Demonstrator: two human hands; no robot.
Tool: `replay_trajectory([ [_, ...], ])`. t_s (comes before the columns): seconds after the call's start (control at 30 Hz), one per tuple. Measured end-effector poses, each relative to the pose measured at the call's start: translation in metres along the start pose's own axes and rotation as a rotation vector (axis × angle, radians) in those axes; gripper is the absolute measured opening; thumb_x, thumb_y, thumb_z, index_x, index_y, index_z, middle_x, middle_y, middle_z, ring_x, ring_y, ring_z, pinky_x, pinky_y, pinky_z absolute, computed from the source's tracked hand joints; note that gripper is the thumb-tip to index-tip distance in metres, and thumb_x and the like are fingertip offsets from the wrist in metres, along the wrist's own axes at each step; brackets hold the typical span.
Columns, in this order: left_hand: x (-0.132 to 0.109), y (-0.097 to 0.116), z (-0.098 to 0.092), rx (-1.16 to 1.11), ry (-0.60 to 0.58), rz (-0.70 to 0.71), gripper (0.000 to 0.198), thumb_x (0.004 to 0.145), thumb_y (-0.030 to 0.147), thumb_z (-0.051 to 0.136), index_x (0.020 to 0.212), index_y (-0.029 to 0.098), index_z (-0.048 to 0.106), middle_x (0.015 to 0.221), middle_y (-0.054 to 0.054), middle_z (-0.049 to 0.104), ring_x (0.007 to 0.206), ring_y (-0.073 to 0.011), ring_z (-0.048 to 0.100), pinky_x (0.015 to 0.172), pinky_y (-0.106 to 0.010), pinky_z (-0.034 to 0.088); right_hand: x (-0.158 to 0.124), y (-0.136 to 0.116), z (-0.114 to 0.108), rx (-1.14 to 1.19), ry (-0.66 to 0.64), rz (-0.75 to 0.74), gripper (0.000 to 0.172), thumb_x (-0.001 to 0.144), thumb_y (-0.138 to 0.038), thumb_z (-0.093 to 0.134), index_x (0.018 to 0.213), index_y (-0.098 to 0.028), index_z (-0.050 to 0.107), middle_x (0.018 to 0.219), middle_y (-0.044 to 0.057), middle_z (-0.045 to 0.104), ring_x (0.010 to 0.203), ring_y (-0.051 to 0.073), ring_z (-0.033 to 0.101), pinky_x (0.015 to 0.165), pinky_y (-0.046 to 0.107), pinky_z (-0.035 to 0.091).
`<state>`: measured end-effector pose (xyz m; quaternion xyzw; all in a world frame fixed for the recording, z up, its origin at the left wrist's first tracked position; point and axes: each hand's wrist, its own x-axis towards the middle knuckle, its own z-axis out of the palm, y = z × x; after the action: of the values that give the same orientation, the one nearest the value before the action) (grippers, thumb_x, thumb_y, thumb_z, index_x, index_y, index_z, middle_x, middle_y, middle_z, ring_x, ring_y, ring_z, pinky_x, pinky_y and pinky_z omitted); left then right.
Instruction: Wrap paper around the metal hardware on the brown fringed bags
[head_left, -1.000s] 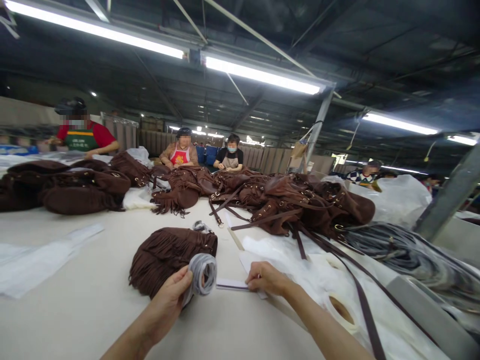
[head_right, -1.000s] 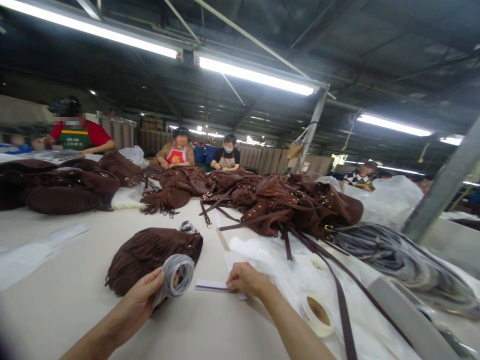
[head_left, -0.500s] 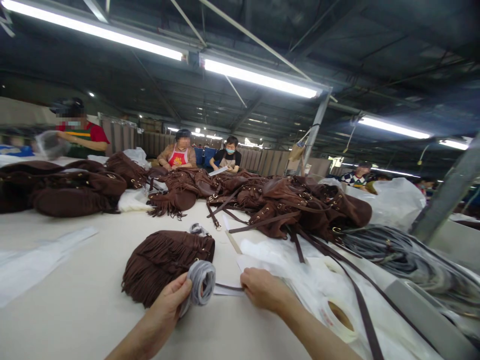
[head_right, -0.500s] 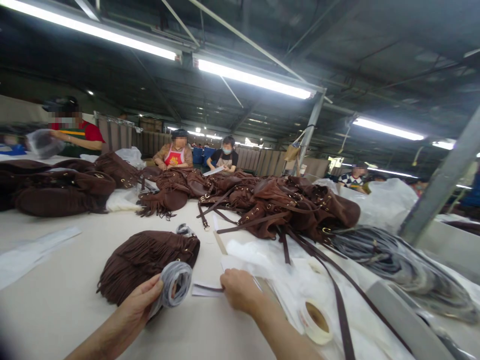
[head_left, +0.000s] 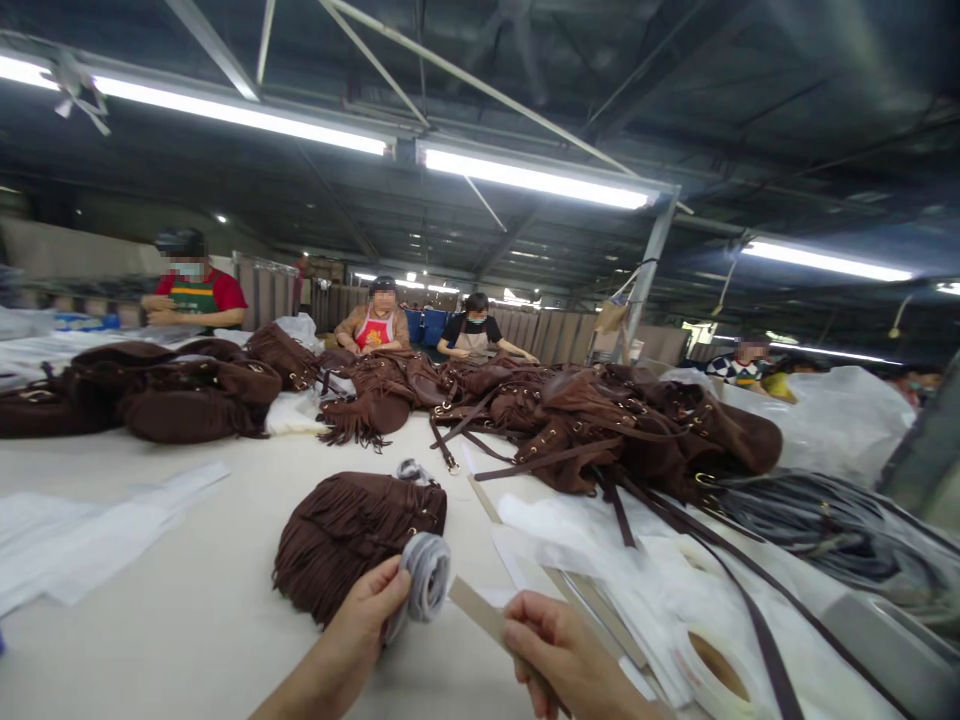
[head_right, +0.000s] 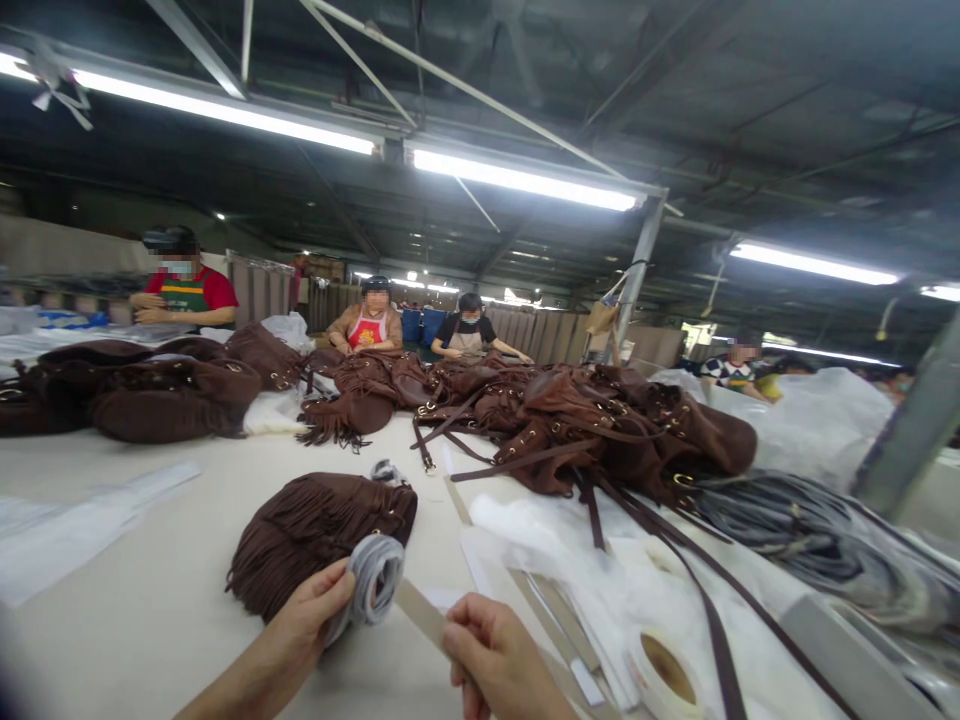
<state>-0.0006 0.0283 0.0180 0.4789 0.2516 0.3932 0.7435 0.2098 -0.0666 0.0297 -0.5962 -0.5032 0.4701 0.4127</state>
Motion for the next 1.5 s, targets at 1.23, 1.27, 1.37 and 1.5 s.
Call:
replay_trajectory([
  [1.23,-0.004,-0.006,0.008,0.752,-0.090,0.262,0.024,0.079,0.039,0.061,0.087,0.019,0.072,0.085,-0.007,0.055,0.087,-0.0258,0.051,0.081,-0.032,0.037,0.031,0.080,0.028,0.428,-0.215,0.020,0.059,0.053,-0.066,0.077,0.080,-0.017,0.057,0.048,-0.007,0.050,0.040,0.004,0.037,0.043,0.018,0.022],
  [1.27,-0.004,-0.005,0.007,0.745,-0.095,0.263,0.025,0.079,0.040,0.062,0.087,0.019,0.072,0.085,-0.007,0.055,0.086,-0.0255,0.050,0.080,-0.032,0.037,0.031,0.079,0.026,0.431,-0.239,0.026,0.058,0.052,-0.064,0.079,0.078,-0.016,0.058,0.050,-0.007,0.050,0.041,0.004,0.038,0.045,0.018,0.023],
  [1.37,-0.004,-0.002,0.005,0.712,-0.104,0.253,0.027,0.079,0.043,0.062,0.086,0.019,0.073,0.084,-0.006,0.056,0.085,-0.0242,0.049,0.079,-0.031,0.036,0.032,0.074,0.022,0.461,-0.277,0.031,0.058,0.049,-0.059,0.083,0.076,-0.014,0.059,0.058,-0.004,0.054,0.047,0.004,0.042,0.050,0.018,0.025],
  [1.5,-0.005,0.002,0.003,0.557,-0.105,0.190,0.036,0.078,0.052,0.062,0.088,0.018,0.071,0.080,-0.004,0.057,0.079,-0.0202,0.047,0.073,-0.028,0.035,0.033,0.068,0.024,0.459,-0.283,0.068,0.055,0.051,-0.060,0.080,0.070,-0.015,0.057,0.048,-0.006,0.049,0.039,0.003,0.035,0.044,0.019,0.019],
])
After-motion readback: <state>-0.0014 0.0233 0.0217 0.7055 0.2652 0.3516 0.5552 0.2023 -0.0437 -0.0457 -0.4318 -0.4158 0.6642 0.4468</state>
